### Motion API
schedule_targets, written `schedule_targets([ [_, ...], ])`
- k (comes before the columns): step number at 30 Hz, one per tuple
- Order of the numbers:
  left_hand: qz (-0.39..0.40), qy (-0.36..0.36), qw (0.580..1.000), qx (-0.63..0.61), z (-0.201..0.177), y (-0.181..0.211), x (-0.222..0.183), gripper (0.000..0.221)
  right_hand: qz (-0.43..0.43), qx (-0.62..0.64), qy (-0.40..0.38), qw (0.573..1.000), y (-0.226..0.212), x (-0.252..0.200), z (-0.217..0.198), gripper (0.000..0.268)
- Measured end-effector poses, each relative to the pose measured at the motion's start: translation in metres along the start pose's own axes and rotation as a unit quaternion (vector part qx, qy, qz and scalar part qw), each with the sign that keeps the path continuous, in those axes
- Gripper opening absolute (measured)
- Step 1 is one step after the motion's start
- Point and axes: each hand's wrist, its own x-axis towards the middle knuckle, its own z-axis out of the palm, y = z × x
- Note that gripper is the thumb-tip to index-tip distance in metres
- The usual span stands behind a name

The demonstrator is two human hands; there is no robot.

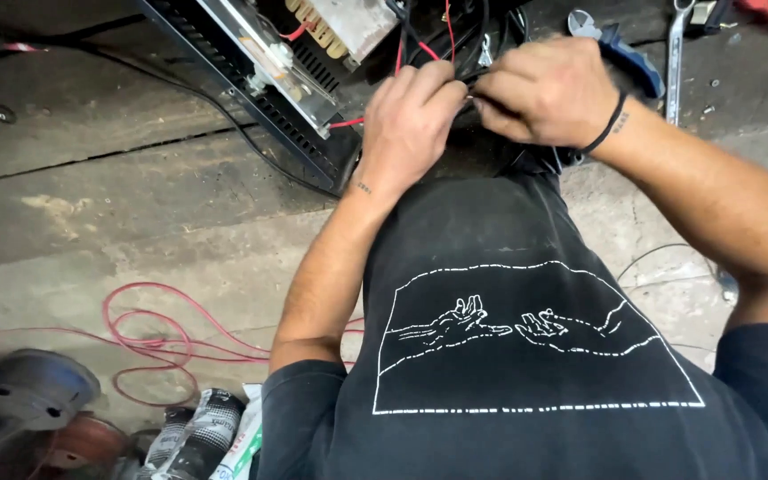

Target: Repairing and inspecting an electronic device, involving adjusting terminal screws with a screwdriver and measuring components with a micrometer.

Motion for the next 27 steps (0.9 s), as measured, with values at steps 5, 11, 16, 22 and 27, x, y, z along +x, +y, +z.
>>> schedule_targets([
  [5,0.085,0.052,0.985,0.140,0.005,0.003,0.003,0.009,0.625,0.606,-0.094,0.483,-0.039,0.003,0.040,0.012],
  [11,0.051,0.032,0.996,0.068,0.008,-0.007,-0.006,0.008,0.593,0.621,-0.102,0.502,-0.026,-0.016,0.035,0.023],
  [16,0.024,0.010,0.999,0.035,0.003,-0.003,-0.003,0.013,0.160,0.056,-0.044,0.985,-0.016,-0.013,0.002,0.028],
  [22,0.006,0.012,1.000,0.014,0.000,-0.002,-0.002,0.015,0.028,-0.040,0.048,0.998,-0.009,-0.001,0.008,0.023],
  [27,0.043,0.036,0.997,0.048,0.009,-0.006,-0.005,0.007,0.239,0.209,-0.041,0.947,-0.037,-0.018,0.038,0.019],
])
